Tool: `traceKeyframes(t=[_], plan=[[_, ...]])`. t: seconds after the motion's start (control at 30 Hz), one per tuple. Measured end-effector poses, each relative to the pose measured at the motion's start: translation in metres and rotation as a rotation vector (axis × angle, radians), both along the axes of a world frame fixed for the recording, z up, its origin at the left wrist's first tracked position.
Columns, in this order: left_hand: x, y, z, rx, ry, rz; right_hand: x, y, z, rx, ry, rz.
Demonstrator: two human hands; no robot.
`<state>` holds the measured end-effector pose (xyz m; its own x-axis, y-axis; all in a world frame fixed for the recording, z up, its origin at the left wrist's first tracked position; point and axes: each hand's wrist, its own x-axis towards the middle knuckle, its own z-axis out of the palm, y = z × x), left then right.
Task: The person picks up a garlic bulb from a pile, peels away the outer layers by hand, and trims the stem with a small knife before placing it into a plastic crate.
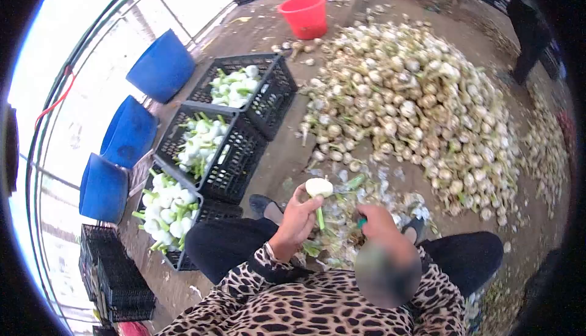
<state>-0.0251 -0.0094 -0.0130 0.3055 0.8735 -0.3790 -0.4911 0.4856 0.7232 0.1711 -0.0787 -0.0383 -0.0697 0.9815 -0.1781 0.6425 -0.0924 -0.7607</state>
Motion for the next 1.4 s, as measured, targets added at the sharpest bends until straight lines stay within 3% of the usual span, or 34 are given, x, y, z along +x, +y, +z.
traceKeyframes(t=[0.1,0.17,0.2,0.23,0.3,0.4,0.43,0.47,0.53,0.57,0.63,0.67,0.77,0.83,0.97,1.0,1.07,1.17,1.27,1.4], plan=[[-0.029,0.031,0.005,-0.086,-0.077,0.300,-0.011,-0.011,-0.025,-0.146,-0.044,0.149],[-0.063,0.063,0.032,0.034,-0.185,0.446,-0.013,-0.016,-0.050,-0.208,-0.049,0.302],[-0.085,0.083,0.036,0.239,-0.303,0.503,-0.009,-0.019,-0.069,-0.215,-0.065,0.366],[-0.083,0.095,0.067,0.341,-0.215,0.749,-0.008,-0.021,-0.087,-0.213,-0.073,0.354],[-0.094,0.098,0.077,0.202,-0.243,0.632,-0.011,-0.027,-0.096,-0.235,-0.105,0.311],[-0.064,0.074,0.023,0.031,-0.338,0.329,-0.012,-0.020,-0.108,-0.105,-0.072,0.295],[-0.045,0.060,0.012,-0.029,-0.084,0.283,-0.012,-0.013,-0.104,-0.139,-0.089,0.291],[-0.037,0.047,-0.005,-0.065,0.000,0.105,-0.009,-0.001,-0.097,-0.172,-0.105,0.292],[-0.012,0.023,-0.018,-0.154,0.183,-0.014,-0.005,0.014,-0.103,-0.262,-0.108,0.274],[0.000,0.013,-0.023,-0.215,0.228,0.027,-0.002,0.018,-0.111,-0.250,-0.072,0.264],[0.011,0.008,-0.025,-0.186,0.274,-0.113,0.005,0.028,-0.123,-0.223,-0.001,0.253],[0.014,0.008,-0.028,-0.179,0.254,-0.151,0.010,0.033,-0.130,-0.301,-0.105,0.219],[0.021,0.015,-0.031,-0.177,0.258,-0.224,0.054,0.065,-0.167,-0.193,-0.228,0.158],[0.031,0.019,-0.024,-0.209,0.344,-0.222,0.087,0.097,-0.162,-0.014,-0.450,0.036],[0.035,0.024,-0.046,-0.019,0.535,-0.349,0.128,0.180,-0.134,0.004,-0.396,-0.407],[0.033,0.027,-0.051,-0.207,0.443,-0.324,0.135,0.197,-0.139,0.022,-0.410,-0.449],[0.038,0.035,-0.051,-0.348,0.345,-0.251,0.148,0.226,-0.155,0.062,-0.434,-0.536],[0.041,0.039,-0.061,-0.392,0.250,-0.211,0.163,0.252,-0.191,-0.108,-0.342,-0.507],[0.044,0.039,-0.059,-0.405,0.176,-0.235,0.158,0.252,-0.187,-0.190,-0.290,-0.530],[0.047,0.037,-0.068,-0.343,0.185,-0.256,0.111,0.205,-0.159,-0.336,0.523,-0.549]])
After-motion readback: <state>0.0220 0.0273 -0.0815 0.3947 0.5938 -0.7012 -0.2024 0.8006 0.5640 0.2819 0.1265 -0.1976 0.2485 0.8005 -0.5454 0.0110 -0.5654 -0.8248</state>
